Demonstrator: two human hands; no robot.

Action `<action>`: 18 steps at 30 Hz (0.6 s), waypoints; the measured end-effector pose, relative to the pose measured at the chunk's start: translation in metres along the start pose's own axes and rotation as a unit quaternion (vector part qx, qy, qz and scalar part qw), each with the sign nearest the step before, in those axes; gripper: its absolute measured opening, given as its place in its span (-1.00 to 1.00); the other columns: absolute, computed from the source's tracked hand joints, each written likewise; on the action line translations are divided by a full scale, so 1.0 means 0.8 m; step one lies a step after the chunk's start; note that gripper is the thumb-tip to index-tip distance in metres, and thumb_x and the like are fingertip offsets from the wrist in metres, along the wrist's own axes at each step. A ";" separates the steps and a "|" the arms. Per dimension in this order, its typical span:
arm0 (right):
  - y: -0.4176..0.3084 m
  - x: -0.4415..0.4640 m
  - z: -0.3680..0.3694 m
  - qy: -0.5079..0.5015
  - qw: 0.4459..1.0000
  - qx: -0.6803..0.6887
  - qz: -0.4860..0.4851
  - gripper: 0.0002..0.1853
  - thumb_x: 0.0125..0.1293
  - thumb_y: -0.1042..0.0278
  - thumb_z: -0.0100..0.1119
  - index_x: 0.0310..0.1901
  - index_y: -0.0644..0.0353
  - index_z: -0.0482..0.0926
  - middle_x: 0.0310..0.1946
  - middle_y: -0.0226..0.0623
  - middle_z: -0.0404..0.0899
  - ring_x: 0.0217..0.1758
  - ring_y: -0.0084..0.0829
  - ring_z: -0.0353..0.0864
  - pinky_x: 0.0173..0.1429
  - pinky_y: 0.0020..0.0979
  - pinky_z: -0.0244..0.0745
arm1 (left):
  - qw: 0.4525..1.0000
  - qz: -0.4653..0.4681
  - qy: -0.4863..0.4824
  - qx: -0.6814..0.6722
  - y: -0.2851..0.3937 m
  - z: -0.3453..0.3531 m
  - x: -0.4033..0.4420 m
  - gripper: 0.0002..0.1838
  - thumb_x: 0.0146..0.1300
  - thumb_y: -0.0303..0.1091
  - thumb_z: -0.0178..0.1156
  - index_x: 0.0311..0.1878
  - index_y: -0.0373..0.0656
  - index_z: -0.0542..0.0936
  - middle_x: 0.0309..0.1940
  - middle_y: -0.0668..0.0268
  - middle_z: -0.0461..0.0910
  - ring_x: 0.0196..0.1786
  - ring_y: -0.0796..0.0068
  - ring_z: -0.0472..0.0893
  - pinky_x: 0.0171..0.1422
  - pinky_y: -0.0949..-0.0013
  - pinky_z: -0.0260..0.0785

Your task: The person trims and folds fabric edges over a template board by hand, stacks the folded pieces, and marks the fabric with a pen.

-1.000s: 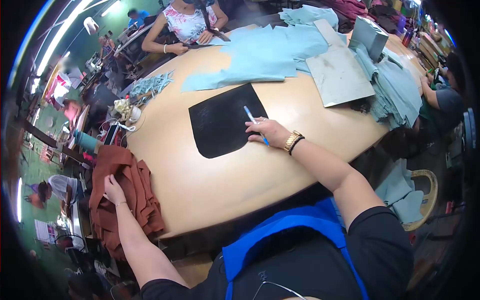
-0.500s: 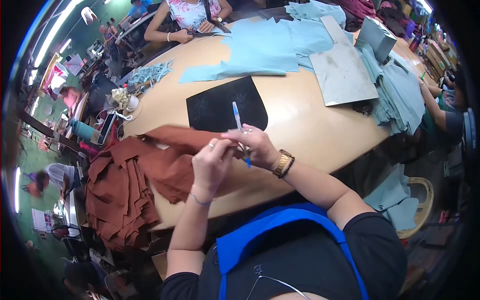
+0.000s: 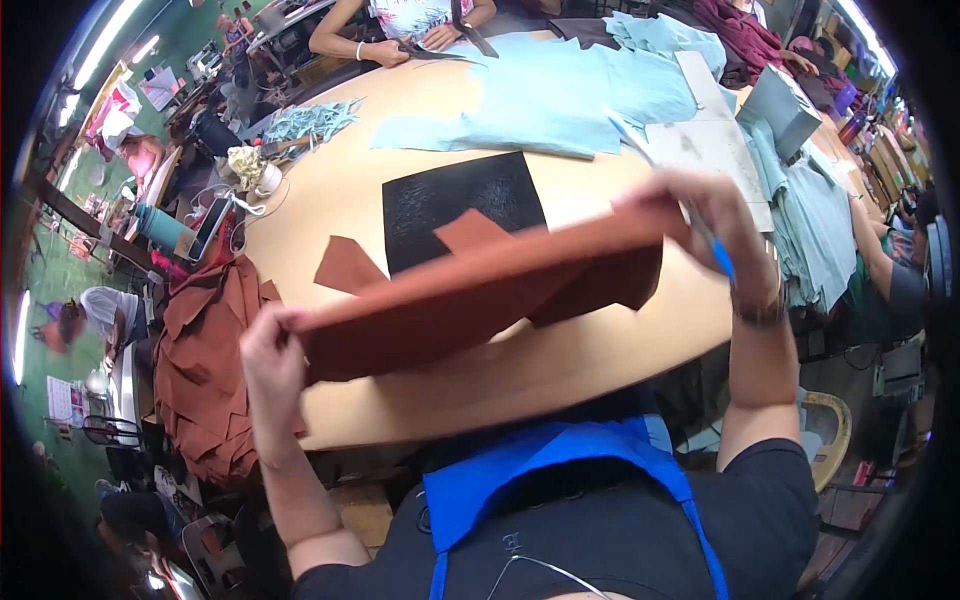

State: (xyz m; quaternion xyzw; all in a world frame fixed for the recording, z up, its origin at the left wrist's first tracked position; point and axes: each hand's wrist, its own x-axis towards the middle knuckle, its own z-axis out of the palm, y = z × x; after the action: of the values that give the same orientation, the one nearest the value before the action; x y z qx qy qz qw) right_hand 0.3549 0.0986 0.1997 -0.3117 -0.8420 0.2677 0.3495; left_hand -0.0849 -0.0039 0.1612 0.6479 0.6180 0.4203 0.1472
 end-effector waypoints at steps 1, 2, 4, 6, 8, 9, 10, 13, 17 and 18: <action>-0.001 0.029 -0.015 -0.035 0.996 -0.077 0.007 -0.73 0.19 0.64 0.16 -0.07 0.26 0.66 -0.19 -0.28 0.74 -0.13 -0.56 0.65 0.05 -0.47 0.53 | 0.997 0.039 -0.050 0.051 -0.015 -0.011 0.034 -0.91 0.35 -0.60 0.10 -0.22 -0.21 0.56 -0.43 0.49 0.47 -0.53 0.76 0.38 -0.53 0.59 0.19; 0.041 0.059 -0.021 -0.066 0.994 -0.073 0.040 -0.80 0.25 0.53 0.19 -0.09 0.23 0.65 -0.22 -0.25 0.73 -0.14 -0.49 0.67 0.04 -0.43 0.53 | 0.996 -0.018 -0.080 0.022 -0.012 -0.007 0.077 -0.94 0.36 -0.54 0.13 -0.25 -0.25 0.57 -0.46 0.49 0.46 -0.55 0.75 0.38 -0.55 0.56 0.18; 0.109 0.122 -0.028 -0.072 0.976 -0.205 -0.008 -0.82 0.28 0.43 0.19 -0.10 0.18 0.65 -0.32 -0.14 0.68 -0.18 -0.25 0.67 0.01 -0.32 0.53 | 0.978 0.028 -0.184 0.094 -0.076 0.003 0.185 -0.82 0.31 -0.41 0.22 -0.14 -0.33 0.64 -0.41 0.38 0.63 -0.32 0.67 0.52 -0.20 0.48 0.40; 0.141 0.185 -0.041 -0.075 0.972 -0.182 0.131 -0.81 0.25 0.41 0.18 -0.12 0.13 0.68 -0.36 -0.17 0.69 -0.32 -0.28 0.69 -0.15 -0.31 0.58 | 0.974 0.101 -0.152 0.135 -0.096 0.029 0.273 -0.79 0.30 -0.34 0.25 -0.14 -0.29 0.66 -0.43 0.41 0.63 -0.38 0.63 0.53 -0.25 0.43 0.43; 0.134 0.221 -0.056 0.077 0.972 -0.222 0.035 -0.78 0.24 0.48 0.19 -0.09 0.09 0.69 -0.39 -0.14 0.69 -0.36 -0.33 0.71 -0.16 -0.33 0.61 | 0.993 0.041 -0.053 0.100 -0.067 0.036 0.337 -0.79 0.31 -0.31 0.18 -0.13 -0.24 0.64 -0.40 0.27 0.65 -0.38 0.43 0.65 -0.30 0.32 0.48; 0.134 0.237 -0.063 0.176 0.952 -0.250 -0.001 -0.76 0.24 0.55 0.17 -0.07 0.12 0.68 -0.33 -0.14 0.71 -0.29 -0.36 0.73 -0.10 -0.36 0.61 | 0.988 0.103 0.070 0.090 -0.056 0.033 0.365 -0.79 0.31 -0.32 0.15 -0.09 -0.21 0.64 -0.35 0.16 0.68 -0.30 0.35 0.70 -0.20 0.30 0.51; 0.147 0.254 -0.086 0.245 0.919 -0.286 -0.118 -0.73 0.29 0.52 0.05 -0.01 0.23 0.63 -0.12 -0.07 0.70 -0.15 -0.37 0.72 0.17 -0.08 0.54 | 0.956 0.194 0.197 0.100 -0.038 0.026 0.388 -0.78 0.29 -0.34 0.15 -0.08 -0.19 0.65 -0.27 0.09 0.71 -0.24 0.28 0.71 -0.08 0.28 0.52; 0.095 0.238 -0.101 0.353 0.909 -0.185 -0.120 -0.78 0.32 0.51 0.05 -0.07 0.25 0.65 -0.15 -0.10 0.70 -0.21 -0.40 0.71 -0.04 -0.28 0.59 | 0.902 0.221 0.371 0.023 0.039 0.003 0.368 -0.80 0.39 -0.29 0.20 -0.07 -0.19 0.66 -0.09 0.14 0.72 -0.06 0.29 0.71 0.13 0.34 0.48; 0.073 0.162 -0.075 0.289 0.951 0.032 -0.107 -0.75 0.44 0.30 0.14 0.08 0.14 0.62 -0.02 -0.11 0.69 -0.11 -0.40 0.68 0.01 -0.41 0.61 | 0.855 0.350 0.381 -0.011 0.036 0.013 0.278 -0.81 0.42 -0.32 0.20 -0.09 -0.25 0.60 -0.07 0.15 0.68 0.02 0.34 0.66 0.20 0.37 0.45; 0.085 0.144 -0.066 0.305 0.936 -0.074 -0.162 -0.72 0.33 0.52 0.07 0.04 0.18 0.63 -0.06 -0.19 0.72 -0.09 -0.45 0.70 0.04 -0.43 0.60 | 0.857 0.334 0.388 0.065 0.018 0.025 0.246 -0.86 0.42 -0.37 0.18 -0.09 -0.25 0.59 -0.06 0.16 0.67 0.04 0.33 0.66 0.21 0.37 0.44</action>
State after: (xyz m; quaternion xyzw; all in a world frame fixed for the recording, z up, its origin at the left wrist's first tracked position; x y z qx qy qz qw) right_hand 0.3529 0.2382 0.2347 -0.2628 -0.7516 0.0362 0.6040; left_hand -0.0835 0.1821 0.2305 0.6079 0.3977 0.6201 -0.2964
